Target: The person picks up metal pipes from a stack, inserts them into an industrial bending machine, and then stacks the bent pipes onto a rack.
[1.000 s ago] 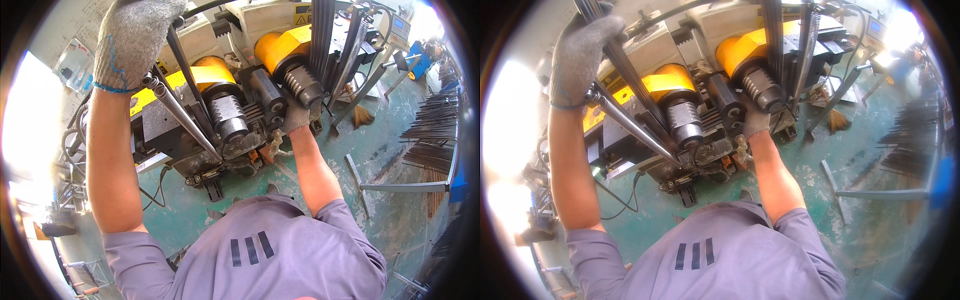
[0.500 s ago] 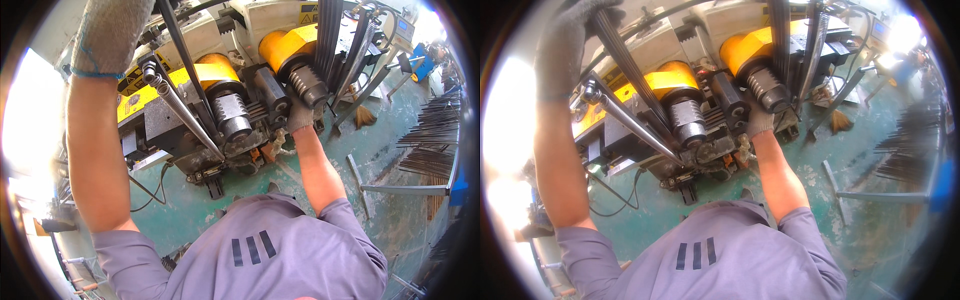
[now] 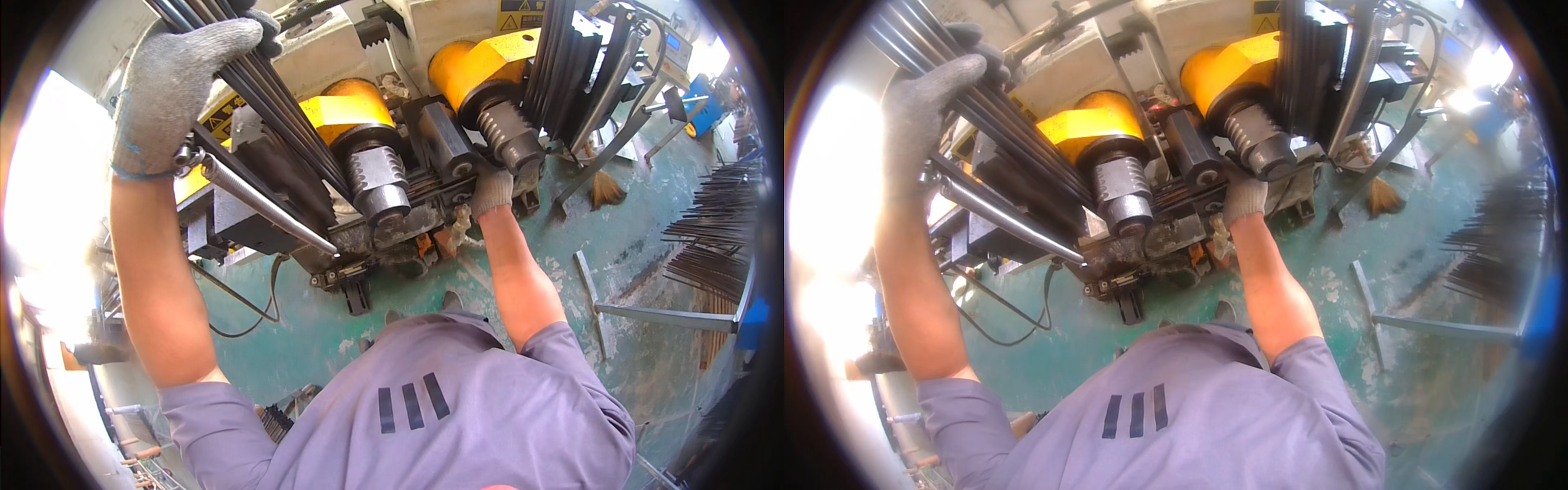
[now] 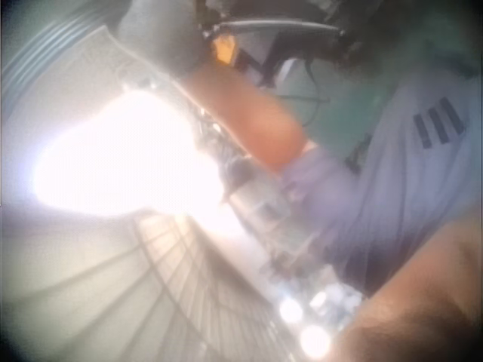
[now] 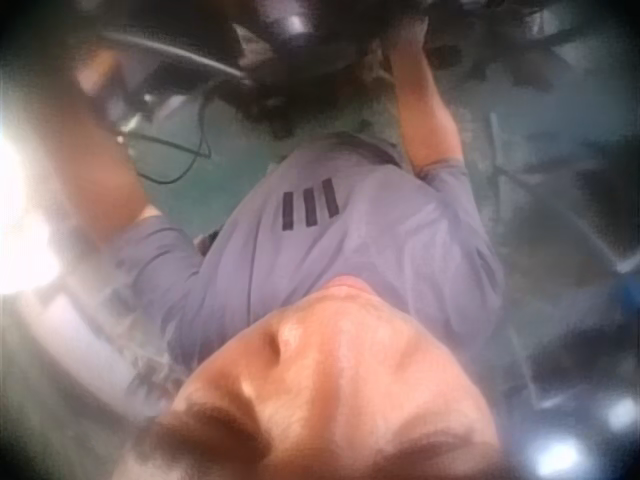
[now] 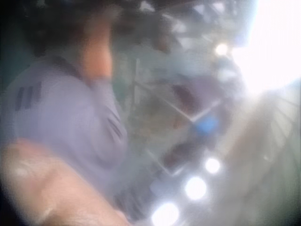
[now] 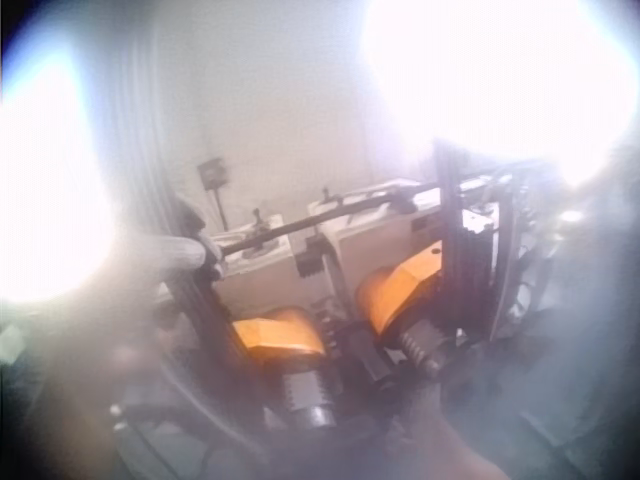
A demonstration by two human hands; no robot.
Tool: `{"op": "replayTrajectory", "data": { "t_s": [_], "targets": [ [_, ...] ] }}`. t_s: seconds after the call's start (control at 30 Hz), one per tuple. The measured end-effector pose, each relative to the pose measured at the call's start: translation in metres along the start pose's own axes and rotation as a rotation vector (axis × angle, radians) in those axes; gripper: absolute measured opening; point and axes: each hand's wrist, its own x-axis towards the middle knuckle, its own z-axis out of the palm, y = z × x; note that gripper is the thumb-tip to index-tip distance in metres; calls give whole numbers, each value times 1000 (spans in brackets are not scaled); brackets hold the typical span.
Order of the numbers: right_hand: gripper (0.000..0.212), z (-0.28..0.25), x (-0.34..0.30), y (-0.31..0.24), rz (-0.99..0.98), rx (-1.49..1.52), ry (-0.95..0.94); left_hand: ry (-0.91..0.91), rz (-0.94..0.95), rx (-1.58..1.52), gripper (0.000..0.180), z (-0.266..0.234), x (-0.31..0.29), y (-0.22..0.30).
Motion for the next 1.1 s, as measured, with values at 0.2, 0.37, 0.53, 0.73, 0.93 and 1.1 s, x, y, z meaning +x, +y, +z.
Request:
{"op": "replayTrajectory", "data": {
  "t_s": [0.2,0.37,0.53,0.73,0.93,1.1],
  "targets": [
    [22,13,-2,8,-75,321,70,-22,142,117,55,-18,10,-23],
    [28,12,-2,2,32,301,57,-29,83,121,56,-24,2,-24],
    [31,13,-5,-8,150,449,84,-39,11,108,57,-21,5,-24],
    [31,13,-2,-6,144,417,73,-74,55,274,60,-19,6,-18],
    [33,13,-4,-10,188,453,42,-81,-3,219,60,-33,9,-26],
    [33,10,-3,-2,95,262,-3,-73,-3,305,59,-25,1,-12]
  ]
}}
